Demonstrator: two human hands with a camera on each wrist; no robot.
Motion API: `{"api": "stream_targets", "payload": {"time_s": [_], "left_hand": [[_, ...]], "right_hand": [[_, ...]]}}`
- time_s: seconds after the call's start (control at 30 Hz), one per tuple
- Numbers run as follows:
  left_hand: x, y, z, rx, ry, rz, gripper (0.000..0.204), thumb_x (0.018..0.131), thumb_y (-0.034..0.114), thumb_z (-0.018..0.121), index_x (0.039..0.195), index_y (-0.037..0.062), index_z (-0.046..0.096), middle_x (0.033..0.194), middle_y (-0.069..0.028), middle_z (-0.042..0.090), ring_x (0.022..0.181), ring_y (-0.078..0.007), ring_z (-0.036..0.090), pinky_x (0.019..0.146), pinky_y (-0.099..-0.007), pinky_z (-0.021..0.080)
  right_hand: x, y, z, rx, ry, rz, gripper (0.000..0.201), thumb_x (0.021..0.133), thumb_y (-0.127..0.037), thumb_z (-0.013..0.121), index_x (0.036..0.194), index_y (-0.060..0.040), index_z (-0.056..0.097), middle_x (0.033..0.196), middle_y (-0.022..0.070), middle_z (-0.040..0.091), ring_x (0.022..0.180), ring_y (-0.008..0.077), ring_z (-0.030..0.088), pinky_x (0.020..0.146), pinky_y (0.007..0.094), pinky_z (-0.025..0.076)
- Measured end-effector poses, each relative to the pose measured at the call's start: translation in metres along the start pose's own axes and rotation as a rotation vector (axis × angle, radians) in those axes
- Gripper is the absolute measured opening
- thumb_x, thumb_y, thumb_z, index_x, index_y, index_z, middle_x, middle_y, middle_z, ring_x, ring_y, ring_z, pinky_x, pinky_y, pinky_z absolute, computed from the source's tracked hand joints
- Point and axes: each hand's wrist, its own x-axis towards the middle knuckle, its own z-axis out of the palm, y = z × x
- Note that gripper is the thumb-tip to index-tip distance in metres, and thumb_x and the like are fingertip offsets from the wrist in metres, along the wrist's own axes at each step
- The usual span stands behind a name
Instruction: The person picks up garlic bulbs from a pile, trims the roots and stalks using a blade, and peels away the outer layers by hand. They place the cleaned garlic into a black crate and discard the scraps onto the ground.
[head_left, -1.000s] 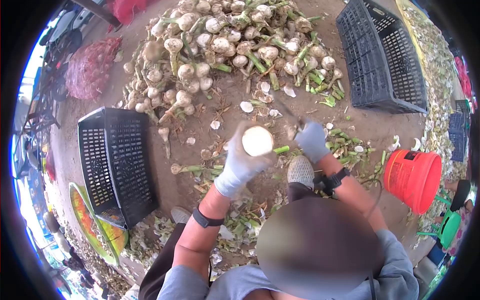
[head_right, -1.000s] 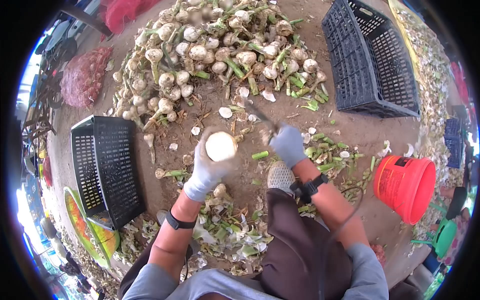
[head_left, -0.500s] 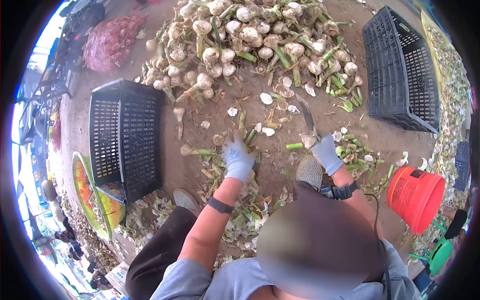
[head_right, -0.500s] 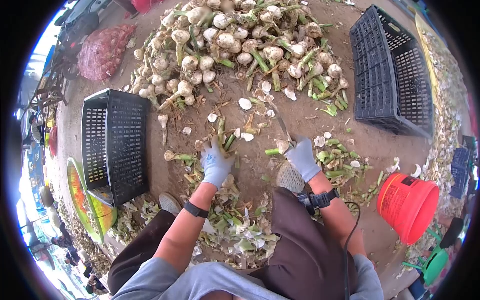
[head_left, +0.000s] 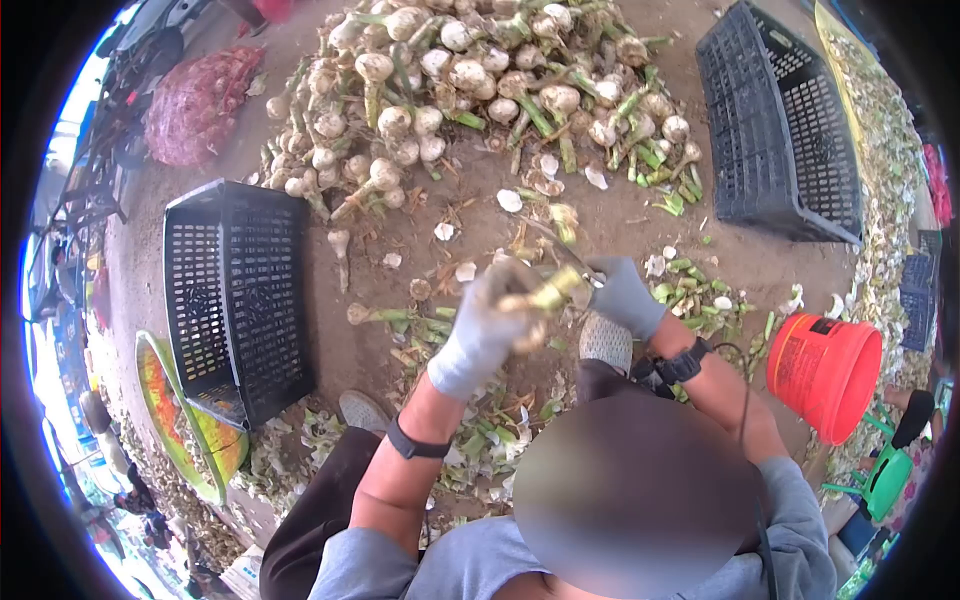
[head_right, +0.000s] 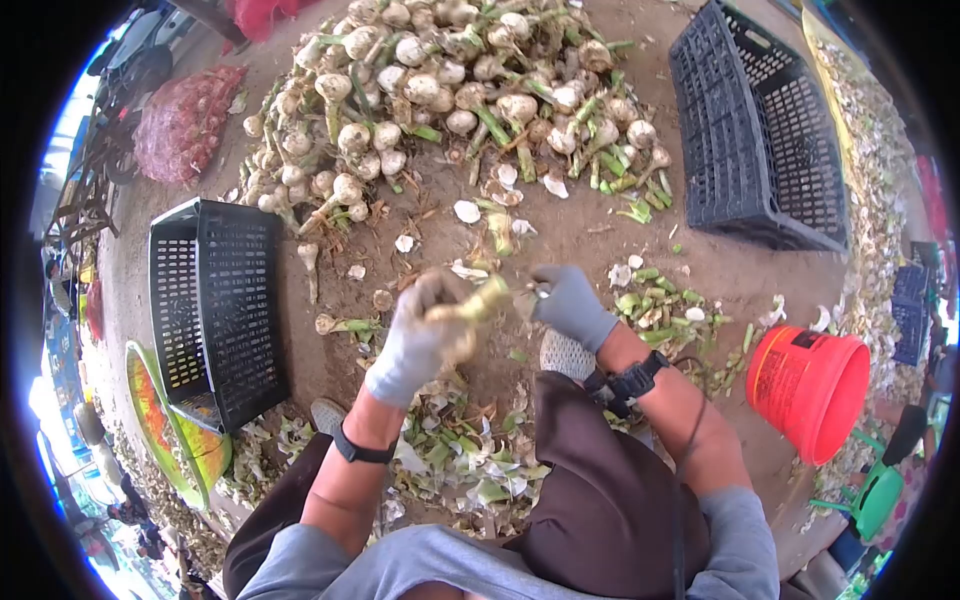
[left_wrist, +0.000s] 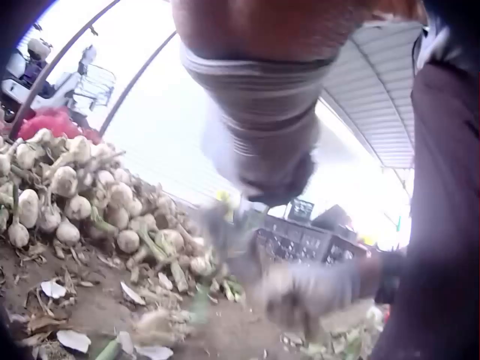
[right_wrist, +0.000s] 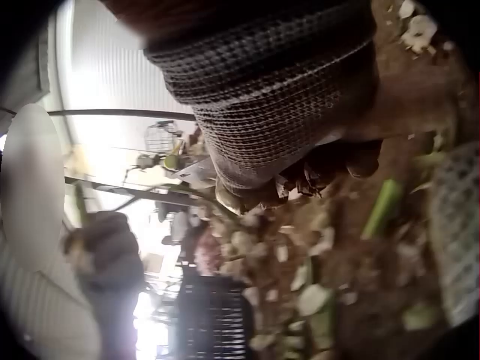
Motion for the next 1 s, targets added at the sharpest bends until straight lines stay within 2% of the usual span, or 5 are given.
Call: {"api": "stream_targets", "payload": {"time_s": [0.1,0.2,0.3,0.63,1.0], "left_hand": [[-0.011,0.002,-0.007,0.477,-0.102,0.102,0.041,0.075,0.017,0.073,0.106,-0.0010,0.054,0.096,-0.0080,0.060,0.082,-0.0127,0.058,0.072,-0.0255,0.049],[-0.024,-0.067,-0.081,0.719,0.826,0.195,0.056,0.077,0.025,0.077,0.116,-0.0047,0.051,0.110,-0.0159,0.058,0.088,-0.0217,0.059,0.080,-0.0316,0.049],[-0.039,-0.099,-0.195,0.900,1.699,-0.064,0.062,0.074,0.022,0.080,0.119,-0.0067,0.050,0.110,-0.0176,0.059,0.089,-0.0251,0.060,0.078,-0.0359,0.051],[-0.001,-0.032,-0.156,-0.096,0.664,0.408,0.053,0.073,-0.006,0.061,0.123,0.0045,0.046,0.095,-0.0079,0.063,0.080,-0.0158,0.061,0.058,-0.0313,0.051],[0.035,-0.022,-0.044,1.088,0.240,0.574,0.046,0.073,0.019,0.079,0.107,0.0019,0.054,0.087,-0.0074,0.068,0.078,-0.0172,0.066,0.070,-0.0314,0.053]], "right_hand": [[-0.019,0.057,0.007,-0.029,0.090,0.222,0.030,0.076,-0.032,0.076,0.090,-0.0069,0.070,0.069,0.0123,0.065,0.059,0.0223,0.059,0.054,0.0365,0.044],[-0.036,0.098,0.027,-0.182,0.021,-0.008,0.026,0.079,-0.028,0.074,0.090,-0.0044,0.070,0.067,0.0135,0.065,0.059,0.0208,0.061,0.054,0.0370,0.045],[-0.026,0.058,0.019,0.055,-0.027,0.464,0.021,0.079,-0.020,0.070,0.086,-0.0007,0.067,0.072,0.0157,0.067,0.062,0.0268,0.063,0.056,0.0378,0.046],[-0.004,0.012,0.024,0.082,0.102,0.294,0.016,0.071,-0.007,0.065,0.082,0.0043,0.061,0.073,0.0225,0.062,0.068,0.0391,0.063,0.062,0.0417,0.049],[0.021,-0.083,0.019,-0.461,0.114,-0.238,0.017,0.067,-0.010,0.064,0.083,-0.0088,0.056,0.075,0.0121,0.057,0.064,0.0350,0.059,0.056,0.0436,0.046]]}}
